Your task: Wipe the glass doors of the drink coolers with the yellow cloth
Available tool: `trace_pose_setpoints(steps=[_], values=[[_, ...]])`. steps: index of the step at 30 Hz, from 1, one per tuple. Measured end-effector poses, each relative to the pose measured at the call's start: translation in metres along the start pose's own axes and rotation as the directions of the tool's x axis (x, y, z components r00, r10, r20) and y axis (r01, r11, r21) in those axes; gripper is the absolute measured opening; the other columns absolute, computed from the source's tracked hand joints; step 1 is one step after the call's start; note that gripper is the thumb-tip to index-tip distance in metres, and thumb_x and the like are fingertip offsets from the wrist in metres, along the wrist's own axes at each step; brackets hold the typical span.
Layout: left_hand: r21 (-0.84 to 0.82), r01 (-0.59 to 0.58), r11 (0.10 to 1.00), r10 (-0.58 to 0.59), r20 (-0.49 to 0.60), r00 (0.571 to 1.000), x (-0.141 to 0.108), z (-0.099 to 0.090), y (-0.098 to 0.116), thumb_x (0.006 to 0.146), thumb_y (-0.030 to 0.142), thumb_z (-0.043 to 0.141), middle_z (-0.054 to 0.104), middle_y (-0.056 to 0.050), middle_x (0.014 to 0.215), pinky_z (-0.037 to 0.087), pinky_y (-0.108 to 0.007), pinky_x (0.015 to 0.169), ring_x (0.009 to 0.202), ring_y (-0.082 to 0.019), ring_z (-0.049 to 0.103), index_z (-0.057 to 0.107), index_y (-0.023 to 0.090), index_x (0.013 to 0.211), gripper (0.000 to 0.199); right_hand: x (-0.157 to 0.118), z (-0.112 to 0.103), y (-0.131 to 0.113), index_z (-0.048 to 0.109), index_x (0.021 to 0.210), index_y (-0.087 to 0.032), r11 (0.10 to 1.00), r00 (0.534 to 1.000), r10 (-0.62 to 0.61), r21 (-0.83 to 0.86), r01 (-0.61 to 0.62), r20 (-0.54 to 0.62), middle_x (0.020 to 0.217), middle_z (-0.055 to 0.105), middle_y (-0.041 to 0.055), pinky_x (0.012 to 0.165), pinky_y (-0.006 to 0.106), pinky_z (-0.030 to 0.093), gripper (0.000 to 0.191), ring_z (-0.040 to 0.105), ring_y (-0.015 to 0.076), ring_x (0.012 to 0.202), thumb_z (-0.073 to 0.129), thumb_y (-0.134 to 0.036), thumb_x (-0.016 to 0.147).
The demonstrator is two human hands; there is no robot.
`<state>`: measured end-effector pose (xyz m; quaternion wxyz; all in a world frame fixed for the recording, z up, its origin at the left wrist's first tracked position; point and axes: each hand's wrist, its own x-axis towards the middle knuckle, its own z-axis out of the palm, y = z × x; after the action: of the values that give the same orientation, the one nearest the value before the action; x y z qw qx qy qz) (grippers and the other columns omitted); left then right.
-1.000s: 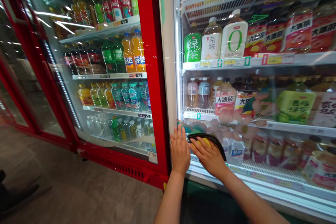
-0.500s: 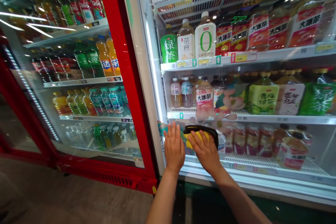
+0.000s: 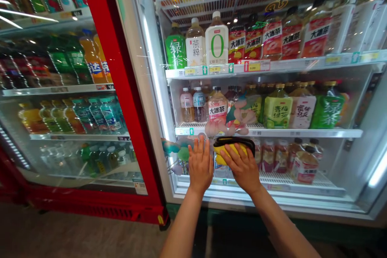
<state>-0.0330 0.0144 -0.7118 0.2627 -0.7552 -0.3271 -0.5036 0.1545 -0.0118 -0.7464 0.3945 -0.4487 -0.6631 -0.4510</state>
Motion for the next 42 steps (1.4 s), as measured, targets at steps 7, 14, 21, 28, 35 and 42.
trace_pose_setpoints(steps=[7, 14, 21, 28, 35, 42], values=[[-0.052, -0.016, 0.999, 0.016, -0.005, 1.000, 0.010, 0.012, 0.027, 0.098, 0.010, 0.044, 0.024, -0.012, 0.167, 0.016, -0.057, 0.128, 0.156, -0.027, 0.013, 0.011, 0.023, 0.164, 0.075, -0.024, -0.023, 0.057, 0.024, 0.163, -0.027, 0.969, 0.961, 0.236, -0.040, -0.245, -0.146, 0.164, 0.039, 0.0091, 0.124, 0.062, 0.020, 0.079, 0.023, 0.0338, 0.155, 0.055, -0.018, 0.091], [-0.103, -0.069, 0.992, 0.069, -0.005, 0.998, 0.014, 0.027, 0.058, 0.098, 0.010, 0.044, 0.028, -0.013, 0.166, 0.016, -0.055, 0.128, 0.157, -0.025, 0.014, 0.010, 0.021, 0.164, 0.075, -0.024, -0.031, 0.059, 0.041, 0.156, -0.031, 0.997, 0.996, 0.075, -0.004, -0.075, 0.042, 0.155, 0.052, 0.0047, 0.126, 0.056, 0.016, 0.072, 0.027, 0.0281, 0.154, 0.055, -0.013, 0.087], [-0.121, -0.118, 0.986, 0.113, -0.044, 0.993, 0.020, 0.034, 0.074, 0.098, 0.010, 0.045, 0.031, -0.014, 0.165, 0.015, -0.053, 0.128, 0.157, -0.024, 0.013, 0.013, 0.019, 0.163, 0.074, -0.062, -0.033, 0.086, 0.024, 0.163, -0.026, 0.960, 0.956, 0.265, -0.055, -0.274, -0.126, 0.164, 0.037, 0.0108, 0.122, 0.066, 0.021, 0.080, 0.022, 0.0364, 0.155, 0.054, -0.018, 0.089], [-0.142, -0.139, 0.980, 0.136, -0.034, 0.990, 0.023, 0.045, 0.088, 0.098, 0.010, 0.045, 0.029, -0.014, 0.165, 0.014, -0.053, 0.128, 0.157, -0.025, 0.014, 0.013, 0.021, 0.164, 0.074, -0.030, -0.035, 0.081, 0.038, 0.157, -0.034, 0.987, 0.986, 0.151, -0.062, -0.147, 0.066, 0.159, 0.047, 0.0036, 0.126, 0.058, 0.015, 0.072, 0.024, 0.0288, 0.155, 0.053, -0.015, 0.090], [-0.174, -0.168, 0.970, 0.169, -0.011, 0.986, 0.025, 0.053, 0.101, 0.098, 0.012, 0.046, 0.031, -0.013, 0.165, 0.014, -0.052, 0.128, 0.157, -0.025, 0.015, 0.017, 0.022, 0.163, 0.072, -0.075, -0.042, 0.131, 0.020, 0.164, -0.024, 0.911, 0.902, 0.380, -0.090, -0.403, -0.204, 0.167, 0.031, 0.0128, 0.121, 0.070, 0.021, 0.076, 0.016, 0.0344, 0.157, 0.048, -0.016, 0.093], [-0.185, -0.203, 0.962, 0.214, 0.040, 0.976, 0.021, 0.067, 0.123, 0.097, 0.011, 0.046, 0.035, -0.011, 0.163, 0.007, -0.054, 0.129, 0.157, -0.025, 0.012, 0.015, 0.023, 0.163, 0.074, -0.087, -0.055, 0.147, 0.025, 0.162, -0.027, 0.944, 0.950, 0.309, -0.113, -0.311, -0.035, 0.163, 0.038, 0.0124, 0.123, 0.067, 0.020, 0.073, 0.014, 0.0331, 0.157, 0.052, -0.023, 0.095]])
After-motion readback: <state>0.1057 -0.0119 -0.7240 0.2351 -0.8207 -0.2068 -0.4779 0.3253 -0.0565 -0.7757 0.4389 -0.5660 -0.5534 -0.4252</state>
